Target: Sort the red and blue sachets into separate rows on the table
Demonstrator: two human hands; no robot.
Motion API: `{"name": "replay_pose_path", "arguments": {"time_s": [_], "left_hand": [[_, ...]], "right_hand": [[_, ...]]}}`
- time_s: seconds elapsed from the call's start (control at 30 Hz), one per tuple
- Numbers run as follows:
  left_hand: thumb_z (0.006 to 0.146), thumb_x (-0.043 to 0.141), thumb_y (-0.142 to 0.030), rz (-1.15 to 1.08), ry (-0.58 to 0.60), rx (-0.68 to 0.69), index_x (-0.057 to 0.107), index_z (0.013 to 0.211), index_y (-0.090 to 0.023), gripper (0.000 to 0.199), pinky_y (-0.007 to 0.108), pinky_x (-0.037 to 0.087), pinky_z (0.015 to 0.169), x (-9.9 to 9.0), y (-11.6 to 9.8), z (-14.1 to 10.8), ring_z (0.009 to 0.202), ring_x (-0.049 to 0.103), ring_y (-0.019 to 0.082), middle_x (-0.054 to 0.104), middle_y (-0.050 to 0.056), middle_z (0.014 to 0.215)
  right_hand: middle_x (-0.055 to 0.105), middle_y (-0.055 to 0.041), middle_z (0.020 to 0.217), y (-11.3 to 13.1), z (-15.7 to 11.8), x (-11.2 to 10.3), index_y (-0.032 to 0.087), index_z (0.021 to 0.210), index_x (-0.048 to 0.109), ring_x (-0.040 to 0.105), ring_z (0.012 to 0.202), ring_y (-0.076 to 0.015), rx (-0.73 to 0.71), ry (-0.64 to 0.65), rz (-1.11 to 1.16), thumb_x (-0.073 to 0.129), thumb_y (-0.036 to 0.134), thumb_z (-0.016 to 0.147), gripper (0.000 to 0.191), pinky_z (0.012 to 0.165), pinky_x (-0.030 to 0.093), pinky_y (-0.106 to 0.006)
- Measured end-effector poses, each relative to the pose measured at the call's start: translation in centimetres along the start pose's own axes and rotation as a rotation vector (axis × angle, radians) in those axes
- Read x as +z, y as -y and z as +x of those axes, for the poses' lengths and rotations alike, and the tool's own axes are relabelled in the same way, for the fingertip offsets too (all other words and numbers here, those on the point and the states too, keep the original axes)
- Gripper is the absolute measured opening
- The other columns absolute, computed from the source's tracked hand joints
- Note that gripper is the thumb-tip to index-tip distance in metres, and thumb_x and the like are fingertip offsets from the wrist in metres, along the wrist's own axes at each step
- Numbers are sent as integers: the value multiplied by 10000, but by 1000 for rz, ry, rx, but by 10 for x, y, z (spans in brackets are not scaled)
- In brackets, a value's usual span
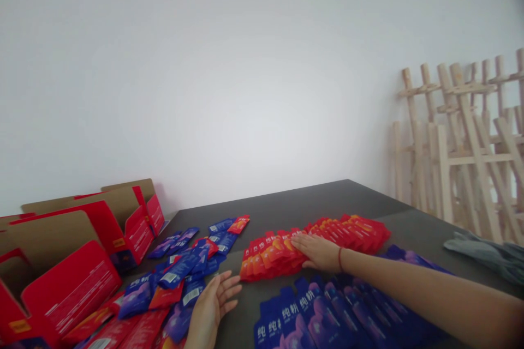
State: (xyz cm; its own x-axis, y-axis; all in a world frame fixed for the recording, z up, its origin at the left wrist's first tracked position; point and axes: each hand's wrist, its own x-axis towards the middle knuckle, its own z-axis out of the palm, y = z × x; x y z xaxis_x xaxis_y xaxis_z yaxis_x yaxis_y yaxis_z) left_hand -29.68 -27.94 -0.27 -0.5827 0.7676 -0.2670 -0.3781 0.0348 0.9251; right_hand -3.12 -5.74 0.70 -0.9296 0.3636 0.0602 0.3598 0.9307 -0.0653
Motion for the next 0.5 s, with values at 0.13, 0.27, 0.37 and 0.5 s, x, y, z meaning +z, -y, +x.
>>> {"name": "replay_pose_path", "arguments": {"time_s": [0.13, 0.27, 0.37, 0.5], "left_hand": [[948, 450, -304, 24, -20, -19, 620, 1057, -153, 252, 252, 515, 545, 0, 8, 10, 770, 743, 205, 764, 133, 988], [947, 459, -321, 32, 20, 45, 608, 1057, -143, 257, 244, 513, 537, 4, 11, 3, 740, 735, 191, 763, 131, 955], [930, 494, -362, 44, 62, 67, 613, 1043, -144, 273, 237, 513, 548, 6, 13, -3, 736, 728, 180, 761, 126, 946], [891, 582, -457, 85, 109, 94, 637, 996, -149, 329, 238, 514, 554, 6, 24, -2, 691, 699, 164, 738, 73, 847]], "right_hand": [[376, -166, 1540, -3, 3, 3, 133, 1493, 391, 306, 1437, -275, -8, 3, 21, 602, 335, 909, 654, 1178, 231, -434], [397, -170, 1527, -4, 1, -2, 147, 1484, 412, 330, 1425, -285, -7, 13, -4, 624, 320, 886, 658, 1167, 246, -440], [412, -187, 1513, 10, 9, -19, 154, 1452, 460, 333, 1414, -339, -15, -63, -77, 646, 409, 864, 667, 1144, 256, -518], [557, -169, 1393, 80, 50, -42, 137, 1346, 565, 514, 1276, -306, -119, -230, -76, 532, 385, 945, 473, 1060, 396, -453]]}}
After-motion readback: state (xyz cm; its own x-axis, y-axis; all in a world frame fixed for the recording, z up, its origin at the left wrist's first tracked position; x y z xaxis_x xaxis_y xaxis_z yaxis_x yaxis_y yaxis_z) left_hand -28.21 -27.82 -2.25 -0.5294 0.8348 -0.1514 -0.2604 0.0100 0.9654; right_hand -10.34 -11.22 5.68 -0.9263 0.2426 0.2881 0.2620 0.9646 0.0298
